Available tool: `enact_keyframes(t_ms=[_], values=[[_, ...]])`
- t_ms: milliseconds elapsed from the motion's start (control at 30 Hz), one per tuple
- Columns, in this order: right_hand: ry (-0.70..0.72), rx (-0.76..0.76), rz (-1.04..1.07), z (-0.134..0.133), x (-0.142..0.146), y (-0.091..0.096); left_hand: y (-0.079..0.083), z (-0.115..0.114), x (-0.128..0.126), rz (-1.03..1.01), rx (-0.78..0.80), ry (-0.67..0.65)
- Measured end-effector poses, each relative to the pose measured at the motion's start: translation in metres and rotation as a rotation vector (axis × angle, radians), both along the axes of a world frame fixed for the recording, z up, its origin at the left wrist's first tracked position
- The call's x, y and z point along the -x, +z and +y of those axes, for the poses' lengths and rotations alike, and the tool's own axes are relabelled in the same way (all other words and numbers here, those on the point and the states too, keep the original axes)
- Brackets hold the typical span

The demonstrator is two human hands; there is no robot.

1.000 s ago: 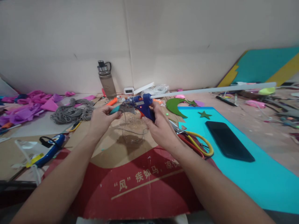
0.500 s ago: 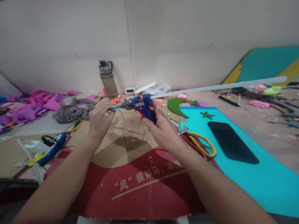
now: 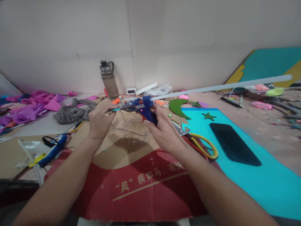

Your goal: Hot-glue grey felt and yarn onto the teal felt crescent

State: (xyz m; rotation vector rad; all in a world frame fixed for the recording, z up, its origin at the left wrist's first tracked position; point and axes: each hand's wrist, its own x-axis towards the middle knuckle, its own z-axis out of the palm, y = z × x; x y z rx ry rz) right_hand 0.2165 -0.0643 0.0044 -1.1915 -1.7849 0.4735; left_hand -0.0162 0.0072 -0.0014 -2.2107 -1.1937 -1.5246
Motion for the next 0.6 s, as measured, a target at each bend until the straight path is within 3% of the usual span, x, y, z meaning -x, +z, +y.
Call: enact_keyframes(t_ms=[267, 600], values=[[0.014, 0.02, 0.066, 0.0005, -0.0003, 0.0018, -0.0026, 0.0009, 0.0019, 0.057, -0.01, -0.005], [-0.062, 0.05, -0.05, -0.0042, 0.0021, 0.0096, -0.0026, -0.0017, 0.0008, 0.063, 0.032, -0.036]])
